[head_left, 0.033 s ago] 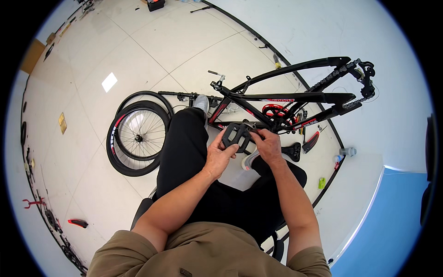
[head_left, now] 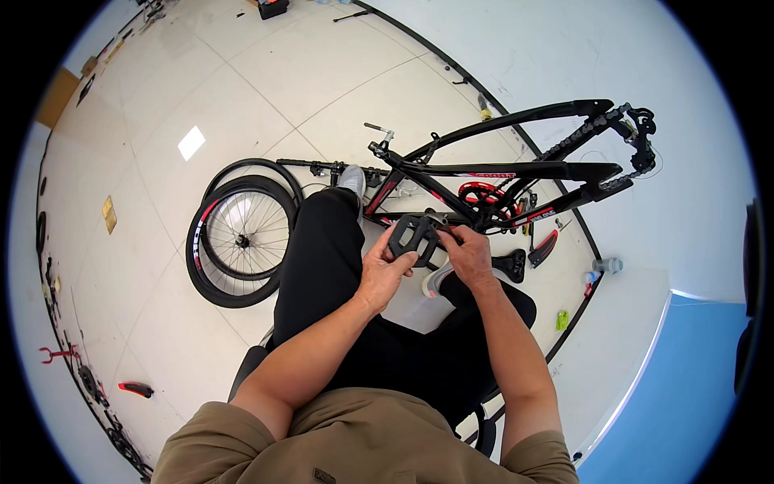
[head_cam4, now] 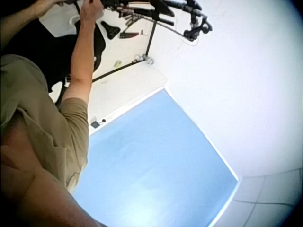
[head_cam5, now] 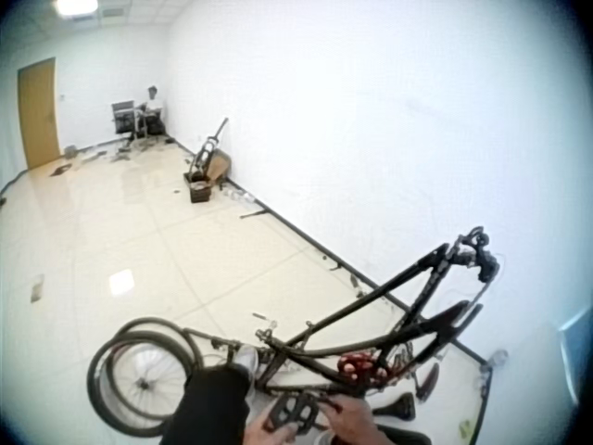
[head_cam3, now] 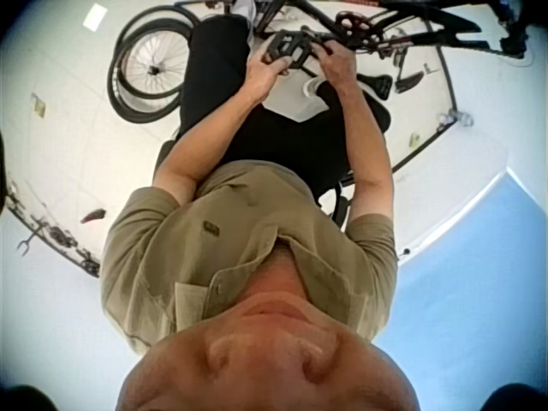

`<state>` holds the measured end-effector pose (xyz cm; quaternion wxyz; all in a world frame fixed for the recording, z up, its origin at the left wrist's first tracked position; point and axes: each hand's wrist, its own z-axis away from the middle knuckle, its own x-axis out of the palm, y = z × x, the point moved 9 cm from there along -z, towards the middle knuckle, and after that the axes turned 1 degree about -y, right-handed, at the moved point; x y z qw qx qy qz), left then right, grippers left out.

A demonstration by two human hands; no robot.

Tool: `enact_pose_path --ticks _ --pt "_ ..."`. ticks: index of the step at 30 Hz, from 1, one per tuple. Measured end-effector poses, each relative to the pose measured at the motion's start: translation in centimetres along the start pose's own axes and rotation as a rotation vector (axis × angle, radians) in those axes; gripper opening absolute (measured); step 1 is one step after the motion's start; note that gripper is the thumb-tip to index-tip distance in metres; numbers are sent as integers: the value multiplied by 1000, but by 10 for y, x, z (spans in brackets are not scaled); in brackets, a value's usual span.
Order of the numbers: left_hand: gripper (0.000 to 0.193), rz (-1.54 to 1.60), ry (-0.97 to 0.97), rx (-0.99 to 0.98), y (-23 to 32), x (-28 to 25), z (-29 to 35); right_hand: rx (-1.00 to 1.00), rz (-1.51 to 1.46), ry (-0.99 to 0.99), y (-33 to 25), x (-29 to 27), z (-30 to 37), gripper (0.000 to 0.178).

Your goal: The person attaches a pedal to the crank arm of a bicycle frame using a wrench. They position the pedal, insert the bolt, and tighten it to secure the component.

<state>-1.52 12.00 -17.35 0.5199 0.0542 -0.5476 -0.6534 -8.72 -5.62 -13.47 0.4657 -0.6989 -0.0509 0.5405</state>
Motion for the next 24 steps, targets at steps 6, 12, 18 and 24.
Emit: enact_pose_path --ticks 6,12,18,24 --pt "68 -89 8 32 4 0 2 -23 0 -28 -19 -7 4 19" --pt "66 -81 10 59 8 3 3 -101 10 -18 -22 -10 5 17" --pt "66 -88 2 45 5 1 1 -80 -12 -24 -21 -12 4 19" --pt "66 -79 7 31 4 2 2 -70 -25 8 -9 -8 5 20"
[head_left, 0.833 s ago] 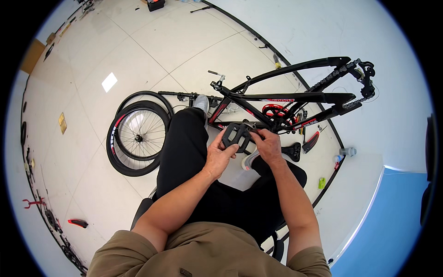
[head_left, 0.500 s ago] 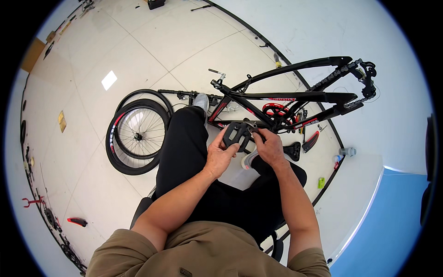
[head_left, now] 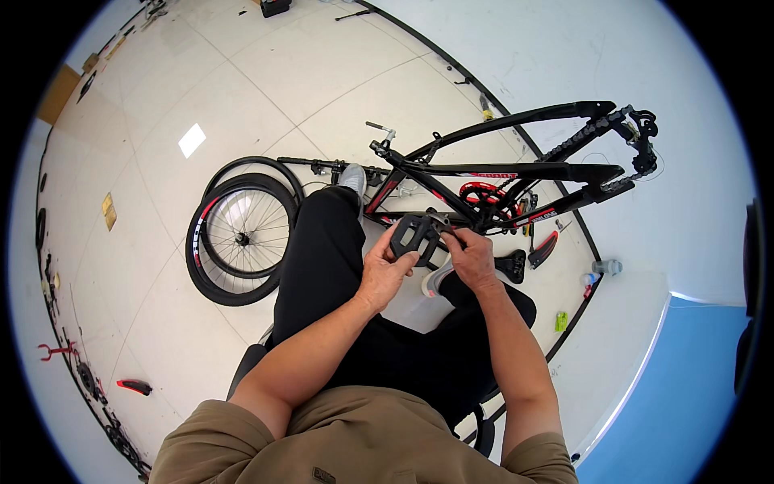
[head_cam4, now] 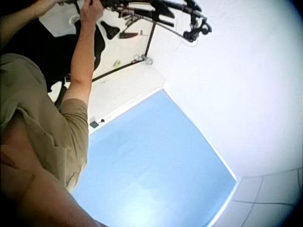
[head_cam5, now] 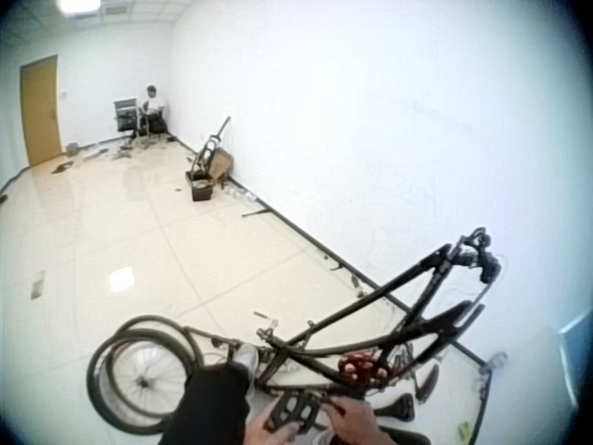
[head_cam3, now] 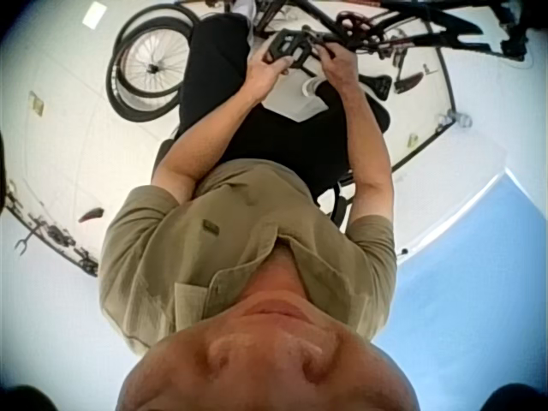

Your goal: The person attaches a pedal to the crank arm of a bicycle frame using a wrench. They position the pedal, insert the bolt, and tighten it to secure the component.

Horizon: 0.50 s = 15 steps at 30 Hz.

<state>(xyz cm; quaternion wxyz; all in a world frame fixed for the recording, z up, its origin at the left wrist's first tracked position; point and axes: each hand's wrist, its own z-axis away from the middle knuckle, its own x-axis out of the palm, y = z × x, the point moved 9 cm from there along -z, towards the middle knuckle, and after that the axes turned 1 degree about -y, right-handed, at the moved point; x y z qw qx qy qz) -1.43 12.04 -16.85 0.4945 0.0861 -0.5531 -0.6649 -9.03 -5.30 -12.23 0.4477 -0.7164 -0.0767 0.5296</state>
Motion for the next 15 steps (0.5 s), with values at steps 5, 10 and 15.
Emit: enact_pose_path --ticks 5,10,15 --pt "67 94 -28 -22 -3 0 -1 -21 18 51 1 0 1 20" --pt "69 182 -36 -90 -9 0 0 15 -17 61 9 3 3 18" --pt "64 203 -51 -78 -7 2 0 -36 -27 83 6 4 5 15"
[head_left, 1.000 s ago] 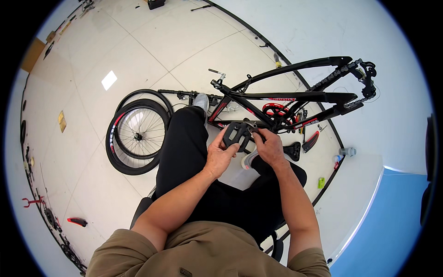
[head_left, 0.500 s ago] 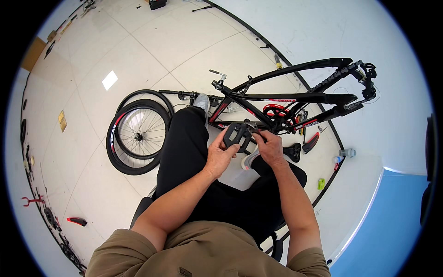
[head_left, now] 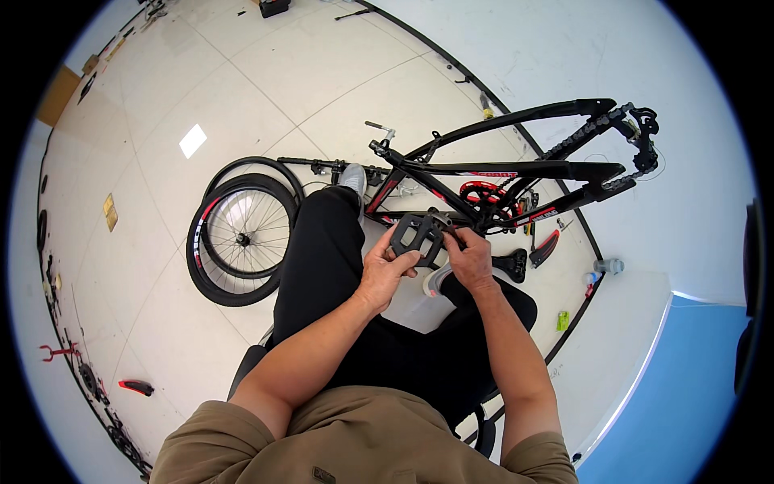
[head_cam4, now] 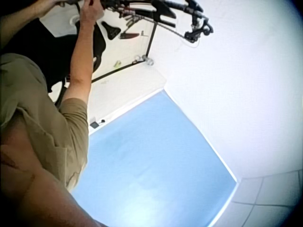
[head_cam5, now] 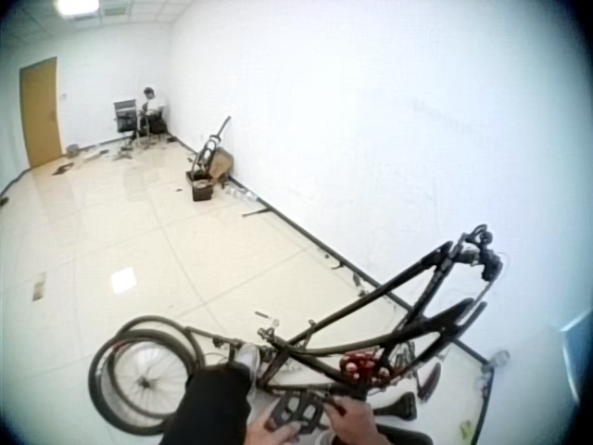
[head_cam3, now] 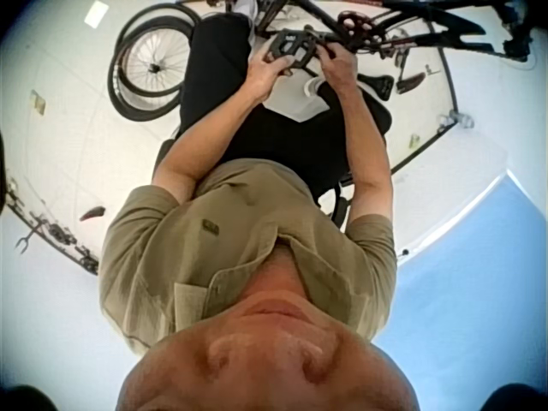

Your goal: The person attaches a pedal to the crank arm of a bicycle frame using a wrench. They position the pedal, insert the bolt, and tighten it to secure the component.

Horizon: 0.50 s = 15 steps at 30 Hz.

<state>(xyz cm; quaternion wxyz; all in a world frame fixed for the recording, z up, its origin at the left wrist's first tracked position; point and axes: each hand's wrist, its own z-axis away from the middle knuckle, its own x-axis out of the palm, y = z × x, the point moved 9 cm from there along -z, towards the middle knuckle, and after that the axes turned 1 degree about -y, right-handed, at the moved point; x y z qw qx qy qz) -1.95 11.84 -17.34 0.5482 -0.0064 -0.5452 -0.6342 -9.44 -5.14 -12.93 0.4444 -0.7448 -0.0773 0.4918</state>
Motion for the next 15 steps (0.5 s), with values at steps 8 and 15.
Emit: enact_pose_path --ticks 8,15 --pt "32 336 -70 -230 -15 7 4 -16 -109 8 13 6 8 24" --pt "31 341 -66 -231 -14 6 4 -94 225 86 -24 -4 0 39"
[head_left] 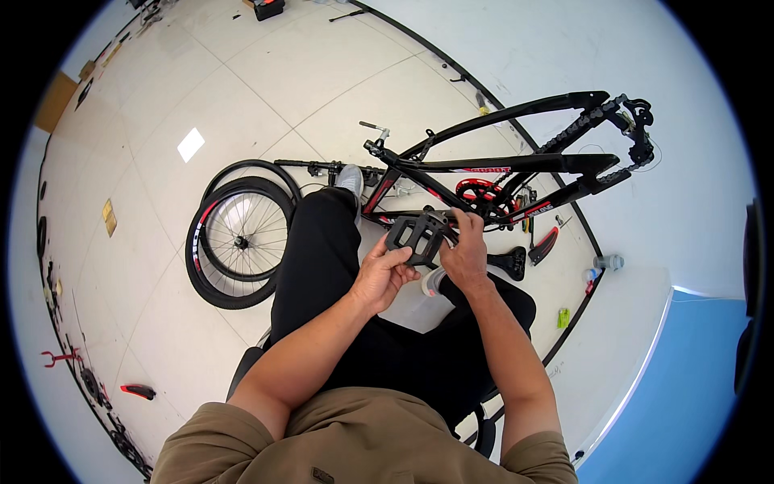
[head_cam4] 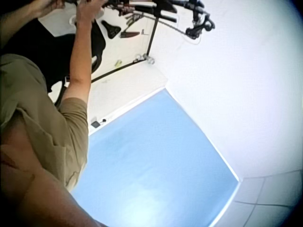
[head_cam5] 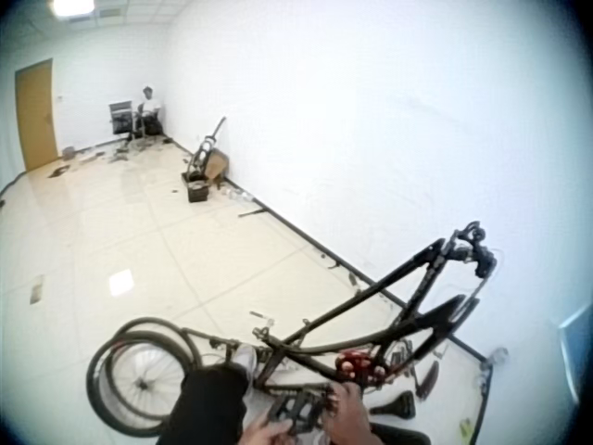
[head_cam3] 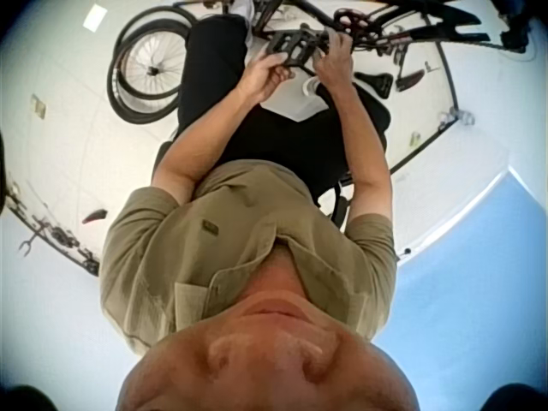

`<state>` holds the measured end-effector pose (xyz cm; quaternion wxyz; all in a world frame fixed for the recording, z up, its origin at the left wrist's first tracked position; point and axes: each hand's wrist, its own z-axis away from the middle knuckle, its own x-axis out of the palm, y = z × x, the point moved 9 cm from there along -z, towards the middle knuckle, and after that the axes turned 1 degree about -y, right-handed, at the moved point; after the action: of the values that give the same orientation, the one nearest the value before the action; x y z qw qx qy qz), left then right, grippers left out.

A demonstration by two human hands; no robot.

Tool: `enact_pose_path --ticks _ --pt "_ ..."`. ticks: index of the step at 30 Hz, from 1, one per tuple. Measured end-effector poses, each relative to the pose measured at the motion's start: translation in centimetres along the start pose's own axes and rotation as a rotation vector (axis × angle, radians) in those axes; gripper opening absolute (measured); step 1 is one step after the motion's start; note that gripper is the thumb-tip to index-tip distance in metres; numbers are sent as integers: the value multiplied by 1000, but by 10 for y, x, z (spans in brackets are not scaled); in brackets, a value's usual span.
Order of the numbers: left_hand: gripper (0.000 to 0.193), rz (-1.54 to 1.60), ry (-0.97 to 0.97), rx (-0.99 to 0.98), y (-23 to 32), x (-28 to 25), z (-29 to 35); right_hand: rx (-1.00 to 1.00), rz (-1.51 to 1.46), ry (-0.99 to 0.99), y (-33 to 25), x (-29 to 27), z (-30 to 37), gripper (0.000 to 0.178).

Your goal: The person attaches a pedal to the crank arm of a bicycle frame using a wrench. They position the pedal, insert the bolt, and tighten it to secure the component.

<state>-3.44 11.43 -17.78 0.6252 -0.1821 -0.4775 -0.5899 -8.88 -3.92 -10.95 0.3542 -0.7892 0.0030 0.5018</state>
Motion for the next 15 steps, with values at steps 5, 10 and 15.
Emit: enact_pose_path --ticks 5,10,15 --pt "32 -15 34 0 -1 -1 -1 59 43 -332 22 30 -6 39" --pt "33 -32 77 13 4 -5 -1 80 106 -406 6 29 -7 38" --pt "33 -30 54 9 3 -1 -1 6 19 -257 8 23 -2 33"
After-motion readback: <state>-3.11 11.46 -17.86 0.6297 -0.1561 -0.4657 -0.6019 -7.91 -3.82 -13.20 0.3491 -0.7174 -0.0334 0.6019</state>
